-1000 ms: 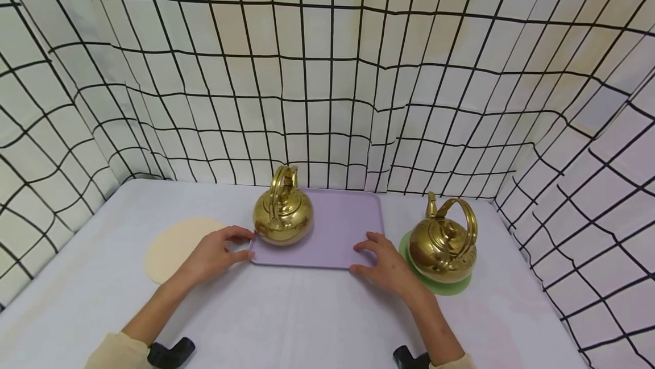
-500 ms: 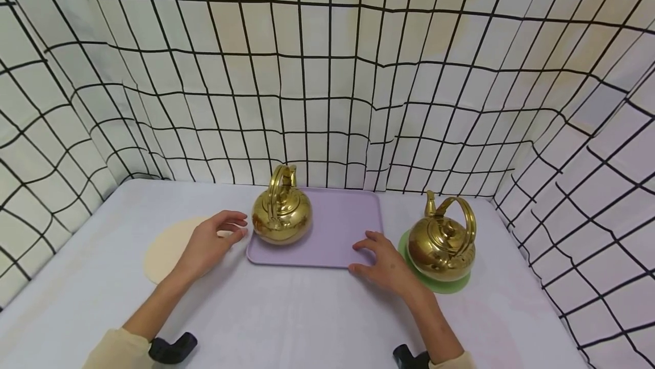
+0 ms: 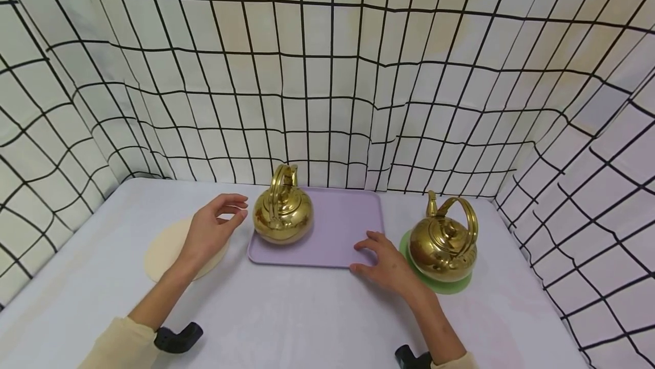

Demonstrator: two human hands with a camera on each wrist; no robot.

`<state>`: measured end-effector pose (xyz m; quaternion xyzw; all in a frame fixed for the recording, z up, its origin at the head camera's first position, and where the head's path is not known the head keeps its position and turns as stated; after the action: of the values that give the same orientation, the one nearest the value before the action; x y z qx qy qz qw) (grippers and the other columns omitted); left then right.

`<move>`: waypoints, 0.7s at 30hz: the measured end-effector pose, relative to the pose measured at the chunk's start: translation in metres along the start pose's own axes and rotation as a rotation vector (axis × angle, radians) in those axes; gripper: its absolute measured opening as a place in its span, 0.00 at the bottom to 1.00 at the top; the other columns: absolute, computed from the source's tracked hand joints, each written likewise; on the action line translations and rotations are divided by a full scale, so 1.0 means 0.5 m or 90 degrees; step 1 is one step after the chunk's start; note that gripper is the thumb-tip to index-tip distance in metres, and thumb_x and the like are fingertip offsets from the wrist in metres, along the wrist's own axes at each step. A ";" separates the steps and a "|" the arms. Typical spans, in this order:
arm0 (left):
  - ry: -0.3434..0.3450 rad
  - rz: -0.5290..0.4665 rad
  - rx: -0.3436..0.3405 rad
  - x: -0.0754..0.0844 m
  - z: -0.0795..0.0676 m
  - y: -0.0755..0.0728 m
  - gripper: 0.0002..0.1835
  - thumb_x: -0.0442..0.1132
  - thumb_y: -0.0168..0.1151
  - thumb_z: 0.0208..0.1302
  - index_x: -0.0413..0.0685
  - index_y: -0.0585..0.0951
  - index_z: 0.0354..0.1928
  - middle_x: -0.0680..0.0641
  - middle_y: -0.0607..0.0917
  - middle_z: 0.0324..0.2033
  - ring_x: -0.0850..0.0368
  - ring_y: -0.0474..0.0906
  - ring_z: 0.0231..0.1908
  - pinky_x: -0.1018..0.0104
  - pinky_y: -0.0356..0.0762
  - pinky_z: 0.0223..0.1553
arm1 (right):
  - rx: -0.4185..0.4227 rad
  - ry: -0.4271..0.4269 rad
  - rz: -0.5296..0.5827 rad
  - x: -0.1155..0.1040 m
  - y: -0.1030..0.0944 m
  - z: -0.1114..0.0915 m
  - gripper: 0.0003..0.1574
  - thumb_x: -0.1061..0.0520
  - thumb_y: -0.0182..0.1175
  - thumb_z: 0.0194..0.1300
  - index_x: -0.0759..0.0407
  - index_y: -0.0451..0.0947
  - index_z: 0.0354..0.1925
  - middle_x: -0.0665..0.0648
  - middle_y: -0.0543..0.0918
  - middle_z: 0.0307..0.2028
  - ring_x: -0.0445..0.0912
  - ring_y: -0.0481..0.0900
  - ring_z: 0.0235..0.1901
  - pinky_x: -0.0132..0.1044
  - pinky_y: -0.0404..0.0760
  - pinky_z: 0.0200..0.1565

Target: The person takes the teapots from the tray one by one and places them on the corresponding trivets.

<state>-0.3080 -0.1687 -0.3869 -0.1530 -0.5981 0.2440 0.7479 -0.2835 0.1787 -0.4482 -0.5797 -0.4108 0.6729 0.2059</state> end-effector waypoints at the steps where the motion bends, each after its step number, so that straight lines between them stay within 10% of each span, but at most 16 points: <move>1: 0.002 -0.007 0.003 0.002 0.000 0.002 0.16 0.37 0.64 0.73 0.48 0.82 0.60 0.46 0.88 0.54 0.54 0.84 0.52 0.75 0.78 0.46 | 0.001 -0.001 -0.001 0.000 0.000 0.000 0.26 0.49 0.73 0.65 0.54 0.83 0.58 0.70 0.69 0.74 0.71 0.60 0.77 0.69 0.63 0.75; 21: 0.059 -0.086 0.004 0.057 -0.002 0.029 0.18 0.37 0.67 0.71 0.47 0.81 0.61 0.45 0.87 0.55 0.53 0.84 0.53 0.71 0.81 0.48 | 0.002 0.016 -0.016 -0.001 0.000 -0.003 0.26 0.48 0.73 0.65 0.54 0.82 0.58 0.70 0.69 0.75 0.70 0.61 0.77 0.68 0.66 0.74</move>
<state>-0.3051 -0.1408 -0.3712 -0.1209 -0.5711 0.1874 0.7900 -0.2820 0.1788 -0.4481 -0.5823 -0.4148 0.6636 0.2204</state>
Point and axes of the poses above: each hand's wrist, its own z-axis towards the middle knuckle, its own y-axis out of the palm, x = y × z, the point moved 10 cm from there along z, towards the middle knuckle
